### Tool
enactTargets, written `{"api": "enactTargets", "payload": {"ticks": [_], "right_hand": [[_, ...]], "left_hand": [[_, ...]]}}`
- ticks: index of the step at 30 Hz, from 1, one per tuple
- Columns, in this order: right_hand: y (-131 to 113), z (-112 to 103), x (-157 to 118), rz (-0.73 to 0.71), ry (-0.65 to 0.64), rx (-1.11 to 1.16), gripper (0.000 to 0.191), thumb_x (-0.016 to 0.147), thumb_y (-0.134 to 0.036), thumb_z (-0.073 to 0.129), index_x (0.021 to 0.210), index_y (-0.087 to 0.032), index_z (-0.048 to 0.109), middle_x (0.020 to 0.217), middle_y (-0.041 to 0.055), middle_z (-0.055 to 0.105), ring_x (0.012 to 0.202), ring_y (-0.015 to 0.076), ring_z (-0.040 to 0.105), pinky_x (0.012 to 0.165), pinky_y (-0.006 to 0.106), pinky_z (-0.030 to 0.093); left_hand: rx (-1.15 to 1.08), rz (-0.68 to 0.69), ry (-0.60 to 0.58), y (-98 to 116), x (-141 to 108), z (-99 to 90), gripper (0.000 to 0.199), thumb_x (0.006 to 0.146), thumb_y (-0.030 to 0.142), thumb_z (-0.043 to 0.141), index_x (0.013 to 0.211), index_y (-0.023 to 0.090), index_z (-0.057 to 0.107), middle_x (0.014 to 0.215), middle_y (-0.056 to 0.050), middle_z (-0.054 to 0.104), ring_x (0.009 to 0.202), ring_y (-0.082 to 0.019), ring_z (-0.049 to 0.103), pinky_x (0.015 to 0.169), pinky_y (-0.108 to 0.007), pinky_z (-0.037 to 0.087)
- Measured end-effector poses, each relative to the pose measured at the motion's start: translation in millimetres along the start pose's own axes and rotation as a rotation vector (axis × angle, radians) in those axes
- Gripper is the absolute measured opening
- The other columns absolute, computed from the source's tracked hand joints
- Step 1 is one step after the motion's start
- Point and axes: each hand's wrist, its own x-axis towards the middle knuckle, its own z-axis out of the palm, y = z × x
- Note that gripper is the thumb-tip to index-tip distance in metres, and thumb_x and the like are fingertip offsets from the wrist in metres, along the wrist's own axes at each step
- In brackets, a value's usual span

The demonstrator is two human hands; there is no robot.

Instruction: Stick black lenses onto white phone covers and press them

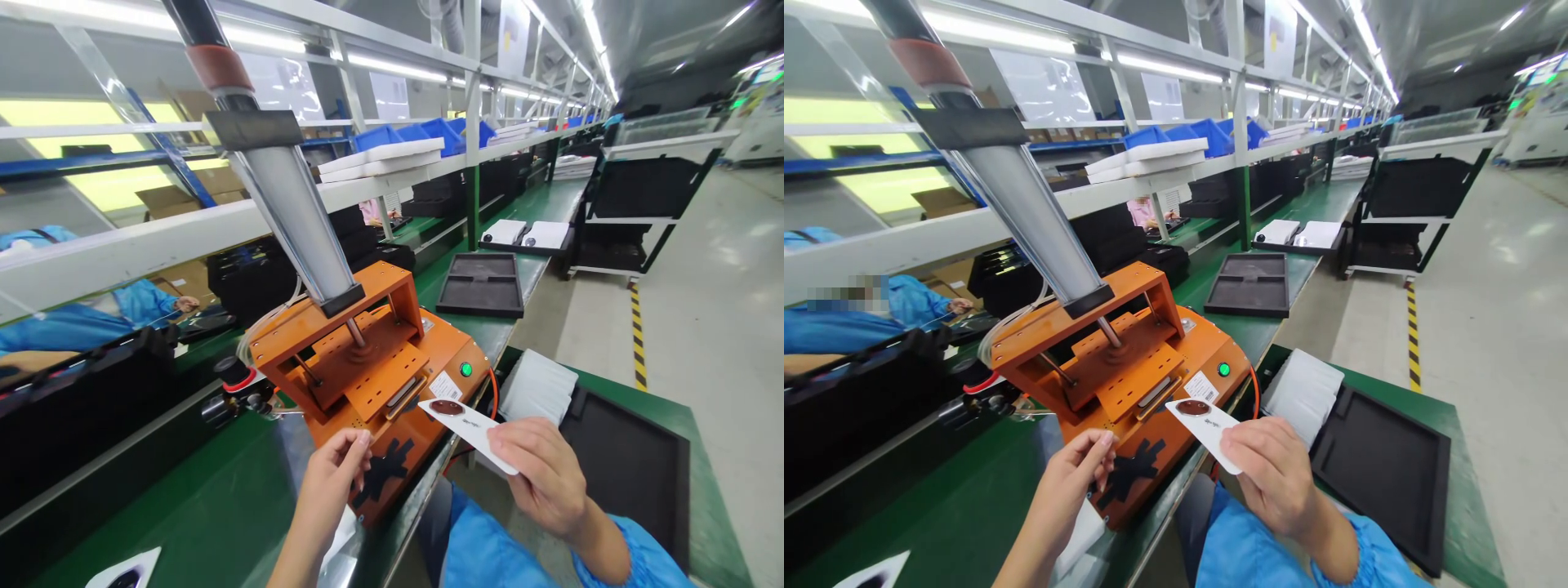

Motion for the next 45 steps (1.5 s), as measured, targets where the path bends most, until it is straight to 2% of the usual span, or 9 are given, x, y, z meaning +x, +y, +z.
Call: {"api": "enactTargets", "payload": {"ticks": [7, 12, 22, 27, 31, 45], "right_hand": [[-0.7, 1.6, 2.2, 0.012, 0.014, -0.016, 0.038, 0.086, -0.002, 0.058, 0.121, -0.013, 0.065, 0.108, 0.0125, 0.073, 0.1, 0.0224, 0.068, 0.079, 0.04, 0.058], [0.9, -0.7, 0.9, 0.006, 0.015, -0.022, 0.041, 0.082, 0.001, 0.059, 0.12, -0.011, 0.066, 0.109, 0.0141, 0.072, 0.101, 0.0237, 0.068, 0.08, 0.04, 0.058], [9.2, -2.1, -8.5, -0.002, 0.012, -0.09, 0.038, 0.088, -0.005, 0.063, 0.124, -0.017, 0.067, 0.111, 0.0106, 0.074, 0.105, 0.0236, 0.069, 0.082, 0.04, 0.058], [12.8, -5.2, -9.0, -0.089, -0.045, -0.159, 0.036, 0.087, -0.002, 0.063, 0.121, -0.012, 0.07, 0.114, 0.0139, 0.072, 0.108, 0.0252, 0.068, 0.085, 0.04, 0.055], [11.5, -3.9, -7.0, -0.082, -0.067, -0.167, 0.034, 0.088, -0.002, 0.061, 0.119, -0.014, 0.071, 0.113, 0.0119, 0.072, 0.108, 0.0237, 0.068, 0.086, 0.038, 0.055], [14.6, 0.2, -10.6, -0.062, -0.016, -0.191, 0.038, 0.086, -0.001, 0.065, 0.12, -0.016, 0.073, 0.106, 0.0094, 0.069, 0.099, 0.0217, 0.065, 0.084, 0.038, 0.054]], "left_hand": [[0.032, 0.022, -0.014, 0.8, -2.4, -1.4, 0.054, 0.083, 0.069, 0.067, 0.082, 0.015, 0.063, 0.068, 0.001, 0.057, 0.055, -0.009, 0.05, 0.053, -0.022, 0.043], [0.034, 0.015, -0.021, -2.4, -2.6, -2.6, 0.054, 0.083, 0.069, 0.066, 0.084, 0.015, 0.064, 0.068, 0.002, 0.057, 0.056, -0.009, 0.05, 0.053, -0.021, 0.042], [0.03, -0.001, -0.033, 4.3, -1.5, 2.7, 0.05, 0.085, 0.065, 0.066, 0.086, 0.015, 0.064, 0.069, 0.001, 0.058, 0.053, -0.007, 0.049, 0.052, -0.021, 0.039], [0.056, -0.004, -0.05, 3.4, -1.3, 3.7, 0.049, 0.088, 0.064, 0.063, 0.088, 0.015, 0.066, 0.069, 0.002, 0.059, 0.05, -0.006, 0.048, 0.049, -0.019, 0.035], [0.053, -0.004, -0.039, 1.6, -1.4, 3.3, 0.05, 0.088, 0.064, 0.063, 0.09, 0.015, 0.067, 0.07, 0.001, 0.059, 0.051, -0.006, 0.048, 0.049, -0.02, 0.035], [0.051, 0.006, -0.048, 4.0, -1.2, 6.6, 0.047, 0.086, 0.062, 0.065, 0.087, 0.015, 0.066, 0.068, 0.002, 0.058, 0.049, -0.006, 0.047, 0.047, -0.019, 0.037]]}}
